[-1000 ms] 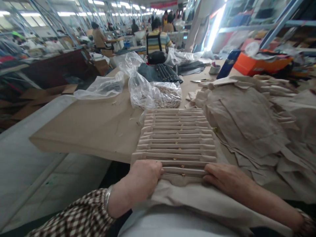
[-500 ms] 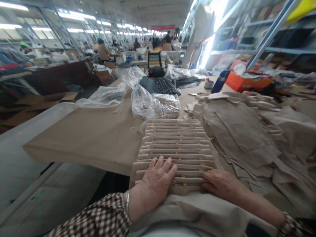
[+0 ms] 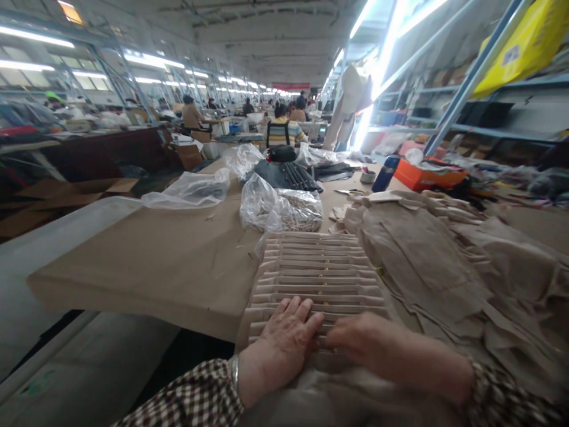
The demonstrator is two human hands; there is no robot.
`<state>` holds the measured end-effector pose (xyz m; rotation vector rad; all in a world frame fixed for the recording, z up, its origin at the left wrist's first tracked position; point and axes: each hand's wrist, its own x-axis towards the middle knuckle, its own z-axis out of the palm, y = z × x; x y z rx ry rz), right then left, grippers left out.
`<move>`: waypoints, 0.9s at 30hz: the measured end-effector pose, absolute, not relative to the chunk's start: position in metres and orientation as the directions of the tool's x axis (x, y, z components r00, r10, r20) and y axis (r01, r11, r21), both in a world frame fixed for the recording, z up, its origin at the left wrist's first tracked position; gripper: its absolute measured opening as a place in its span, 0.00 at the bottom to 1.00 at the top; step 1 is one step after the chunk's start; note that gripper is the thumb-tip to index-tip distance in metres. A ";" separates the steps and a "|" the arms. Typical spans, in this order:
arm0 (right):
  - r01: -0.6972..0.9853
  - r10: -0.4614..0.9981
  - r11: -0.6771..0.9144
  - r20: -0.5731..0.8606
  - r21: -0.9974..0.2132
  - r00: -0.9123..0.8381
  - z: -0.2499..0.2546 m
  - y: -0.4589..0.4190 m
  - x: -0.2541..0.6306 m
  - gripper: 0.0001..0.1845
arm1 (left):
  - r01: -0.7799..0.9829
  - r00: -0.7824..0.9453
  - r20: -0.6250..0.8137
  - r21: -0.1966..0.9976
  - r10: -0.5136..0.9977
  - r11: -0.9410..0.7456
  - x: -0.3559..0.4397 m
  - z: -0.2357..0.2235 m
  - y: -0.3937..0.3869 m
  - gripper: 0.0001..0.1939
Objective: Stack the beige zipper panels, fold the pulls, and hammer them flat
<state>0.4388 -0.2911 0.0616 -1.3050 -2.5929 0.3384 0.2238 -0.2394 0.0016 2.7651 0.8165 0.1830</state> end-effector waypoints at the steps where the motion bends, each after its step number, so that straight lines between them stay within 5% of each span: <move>1: 0.784 0.839 0.532 0.072 -0.319 -0.540 0.058 -0.268 0.452 0.14 | 0.517 0.835 0.046 0.277 0.549 -0.810 0.224 0.001 -0.239 0.20; 4: 0.941 0.986 0.162 0.021 -0.298 -0.164 0.055 -0.181 0.498 0.18 | 0.520 0.834 0.036 0.281 0.550 -0.807 0.223 0.001 -0.240 0.20; 7: 0.967 0.998 0.030 -0.048 -0.252 -0.044 0.049 -0.101 0.524 0.19 | 0.537 0.829 -0.001 0.286 0.560 -0.794 0.224 0.003 -0.240 0.20; 14: 0.970 0.976 -0.007 -0.212 -0.244 -0.046 0.012 -0.049 0.512 0.13 | 0.531 0.837 -0.031 0.281 0.546 -0.799 0.224 0.008 -0.240 0.20; 27: 0.978 0.991 -0.102 -0.109 -0.183 0.083 -0.002 -0.038 0.506 0.18 | 0.534 0.832 -0.015 0.294 0.555 -0.793 0.236 0.008 -0.223 0.18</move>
